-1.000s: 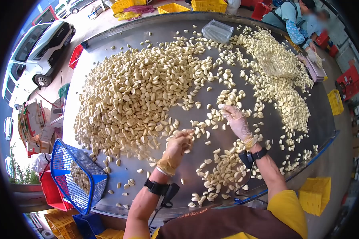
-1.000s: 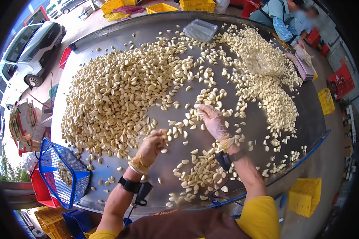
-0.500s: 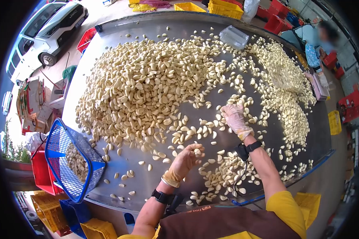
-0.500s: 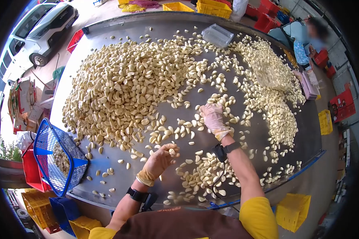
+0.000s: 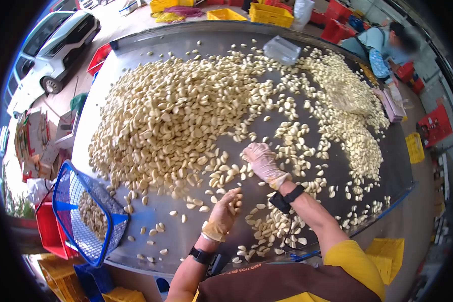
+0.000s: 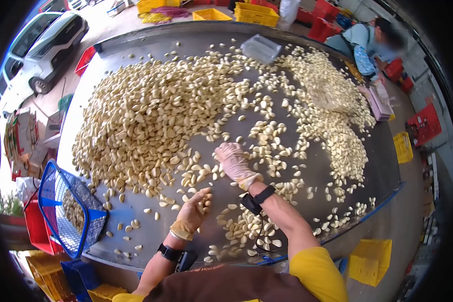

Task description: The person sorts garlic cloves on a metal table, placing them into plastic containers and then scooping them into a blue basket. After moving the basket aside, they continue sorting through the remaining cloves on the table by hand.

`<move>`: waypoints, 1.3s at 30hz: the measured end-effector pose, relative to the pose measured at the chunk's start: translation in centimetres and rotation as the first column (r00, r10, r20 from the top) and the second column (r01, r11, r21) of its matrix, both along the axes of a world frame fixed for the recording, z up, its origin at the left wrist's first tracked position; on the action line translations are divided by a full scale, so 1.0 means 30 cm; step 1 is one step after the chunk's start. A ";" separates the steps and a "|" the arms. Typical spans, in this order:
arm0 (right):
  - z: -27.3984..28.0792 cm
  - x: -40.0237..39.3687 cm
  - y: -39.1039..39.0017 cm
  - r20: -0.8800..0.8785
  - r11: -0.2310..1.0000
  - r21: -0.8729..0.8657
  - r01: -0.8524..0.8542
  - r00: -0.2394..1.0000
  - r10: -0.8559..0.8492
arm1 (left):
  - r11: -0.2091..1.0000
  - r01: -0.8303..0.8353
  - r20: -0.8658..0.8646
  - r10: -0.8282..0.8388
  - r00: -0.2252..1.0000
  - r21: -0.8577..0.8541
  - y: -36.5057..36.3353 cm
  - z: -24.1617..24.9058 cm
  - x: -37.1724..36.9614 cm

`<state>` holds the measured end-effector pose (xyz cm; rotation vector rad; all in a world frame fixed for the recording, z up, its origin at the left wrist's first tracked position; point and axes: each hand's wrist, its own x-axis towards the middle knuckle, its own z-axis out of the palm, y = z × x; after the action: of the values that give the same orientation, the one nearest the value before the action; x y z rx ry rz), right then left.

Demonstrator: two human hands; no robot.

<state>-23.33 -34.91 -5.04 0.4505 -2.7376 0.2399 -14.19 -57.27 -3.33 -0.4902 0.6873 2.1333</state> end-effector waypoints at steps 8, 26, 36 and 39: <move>0.275 0.141 -0.008 0.336 0.740 -0.660 -0.128 0.830 0.444 | 0.984 -0.080 0.152 0.056 0.987 0.158 -0.016 0.014 0.003; 0.265 0.219 0.194 0.516 0.620 -0.728 0.293 0.829 0.214 | 0.982 -0.031 0.227 -0.012 0.974 0.185 0.047 0.088 0.026; -0.018 -0.013 0.626 0.255 0.733 -0.304 0.609 0.793 -0.553 | 0.861 -0.269 0.392 0.090 0.916 0.432 0.019 0.061 0.029; 0.044 -0.096 0.665 0.020 0.725 -0.489 0.485 0.837 -0.547 | 0.868 -0.304 0.398 0.138 0.907 0.393 0.023 0.046 0.025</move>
<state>-26.21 -14.97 -3.72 -0.4276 -2.4266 0.6843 -13.45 -56.59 -1.94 -0.7042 -0.0824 2.2400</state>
